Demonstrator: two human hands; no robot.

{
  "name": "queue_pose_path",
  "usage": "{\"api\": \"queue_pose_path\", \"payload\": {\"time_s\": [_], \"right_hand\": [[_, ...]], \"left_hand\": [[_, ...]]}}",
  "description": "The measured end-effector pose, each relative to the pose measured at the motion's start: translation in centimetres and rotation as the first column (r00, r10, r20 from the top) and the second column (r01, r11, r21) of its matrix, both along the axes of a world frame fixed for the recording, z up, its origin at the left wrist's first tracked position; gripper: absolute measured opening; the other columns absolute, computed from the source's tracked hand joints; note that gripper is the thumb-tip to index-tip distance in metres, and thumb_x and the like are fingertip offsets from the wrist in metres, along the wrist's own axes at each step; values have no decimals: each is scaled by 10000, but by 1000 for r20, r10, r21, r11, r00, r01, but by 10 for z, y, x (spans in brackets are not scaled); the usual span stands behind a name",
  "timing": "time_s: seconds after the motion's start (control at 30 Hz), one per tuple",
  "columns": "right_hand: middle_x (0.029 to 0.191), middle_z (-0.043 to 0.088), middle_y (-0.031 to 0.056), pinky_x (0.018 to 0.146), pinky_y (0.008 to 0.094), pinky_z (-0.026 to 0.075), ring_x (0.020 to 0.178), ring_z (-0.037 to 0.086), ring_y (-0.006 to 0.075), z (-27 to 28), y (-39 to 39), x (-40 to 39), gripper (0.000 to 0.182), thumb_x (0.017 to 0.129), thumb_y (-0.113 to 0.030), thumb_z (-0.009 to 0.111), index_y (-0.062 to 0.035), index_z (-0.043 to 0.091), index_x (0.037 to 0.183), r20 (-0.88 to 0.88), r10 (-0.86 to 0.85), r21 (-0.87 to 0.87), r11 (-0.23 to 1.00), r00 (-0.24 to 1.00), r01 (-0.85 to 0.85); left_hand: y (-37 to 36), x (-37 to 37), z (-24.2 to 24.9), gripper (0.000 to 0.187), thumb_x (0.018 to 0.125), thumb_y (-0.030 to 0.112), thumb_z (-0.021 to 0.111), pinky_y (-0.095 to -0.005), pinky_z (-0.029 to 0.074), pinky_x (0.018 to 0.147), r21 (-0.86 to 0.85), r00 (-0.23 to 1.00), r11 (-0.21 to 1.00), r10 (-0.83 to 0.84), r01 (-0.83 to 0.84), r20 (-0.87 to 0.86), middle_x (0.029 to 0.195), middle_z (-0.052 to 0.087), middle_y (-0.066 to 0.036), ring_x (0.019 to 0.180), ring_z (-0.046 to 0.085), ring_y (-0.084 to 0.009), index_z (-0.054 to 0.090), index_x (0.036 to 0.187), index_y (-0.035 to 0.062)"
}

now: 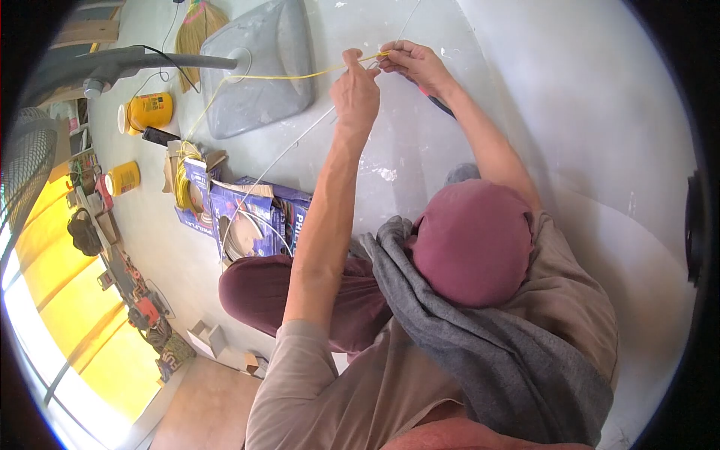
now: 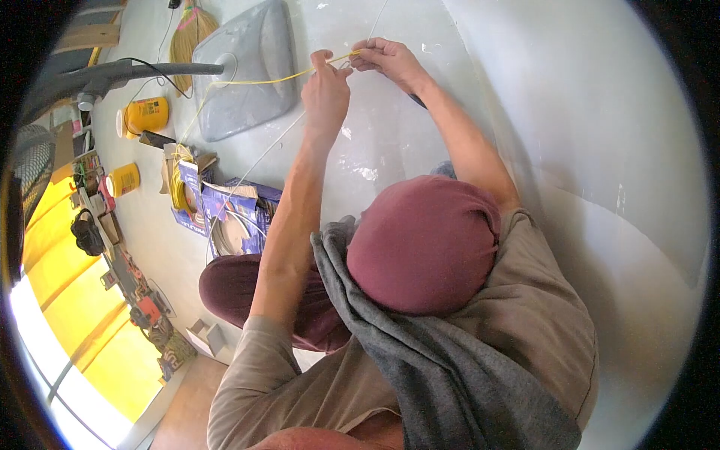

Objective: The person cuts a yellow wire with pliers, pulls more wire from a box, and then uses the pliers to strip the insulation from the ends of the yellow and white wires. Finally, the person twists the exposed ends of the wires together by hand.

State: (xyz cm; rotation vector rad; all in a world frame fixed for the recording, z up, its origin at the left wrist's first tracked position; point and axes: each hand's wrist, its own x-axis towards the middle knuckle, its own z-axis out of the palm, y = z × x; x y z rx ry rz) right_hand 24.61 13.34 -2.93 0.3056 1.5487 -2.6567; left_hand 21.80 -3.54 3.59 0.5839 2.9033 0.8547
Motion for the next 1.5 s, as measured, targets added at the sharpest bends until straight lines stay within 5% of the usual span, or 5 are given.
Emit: {"api": "queue_pose_path", "payload": {"time_s": [0.3, 0.47, 0.9, 1.07, 1.5], "right_hand": [[1087, 714, 110, 898, 315, 550, 1016, 699, 208, -6, 5, 17, 353, 966, -191, 703, -33, 641, 1276, 26, -45, 325, 945, 999, 34], [1341, 523, 164, 1022, 469, 456, 1229, 532, 360, 0, -4, 99, 707, 813, -180, 836, -100, 491, 1425, 227, -159, 970, -50, 961, -238], [1301, 478, 212, 953, 508, 450, 1126, 525, 402, -15, 2, 102, 646, 846, -218, 751, 3, 485, 1392, 317, -101, 936, -127, 943, -328], [893, 584, 74, 644, 354, 459, 733, 557, 192, -26, 8, 97, 385, 879, -333, 677, -21, 602, 1093, 648, -20, 395, 864, 761, -313], [894, 664, 22, 705, 265, 476, 731, 600, 88, 14, -46, 120, 339, 1056, -315, 558, -57, 612, 1268, 316, -26, 422, 899, 949, -116]], "left_hand": [[0, -8, -5, 249, 914, 170, 671, -454, 534, 751, 49, 999, 999, -14, 15, -32, 866, 754, -151, 868, 721, -346, 675, 1111, 17], [-3, -18, -2, 256, 913, 169, 665, -446, 531, 780, 28, 999, 1000, 13, -12, -31, 877, 757, -134, 861, 717, -338, 684, 1117, 16], [-4, -14, -2, 431, 908, 177, 663, -429, 528, 795, 91, 998, 995, -44, 40, 42, 804, 751, -103, 831, 713, -319, 620, 1292, -13], [-4, -16, -1, 465, 899, 181, 675, -435, 527, 773, 85, 996, 995, -57, 51, 70, 806, 745, -119, 824, 714, -326, 604, 1318, -8], [-12, -17, 12, 448, 923, 134, 639, -458, 504, 729, 97, 997, 994, -52, 46, 65, 730, 719, -119, 783, 701, -349, 470, 1331, 63]]}}
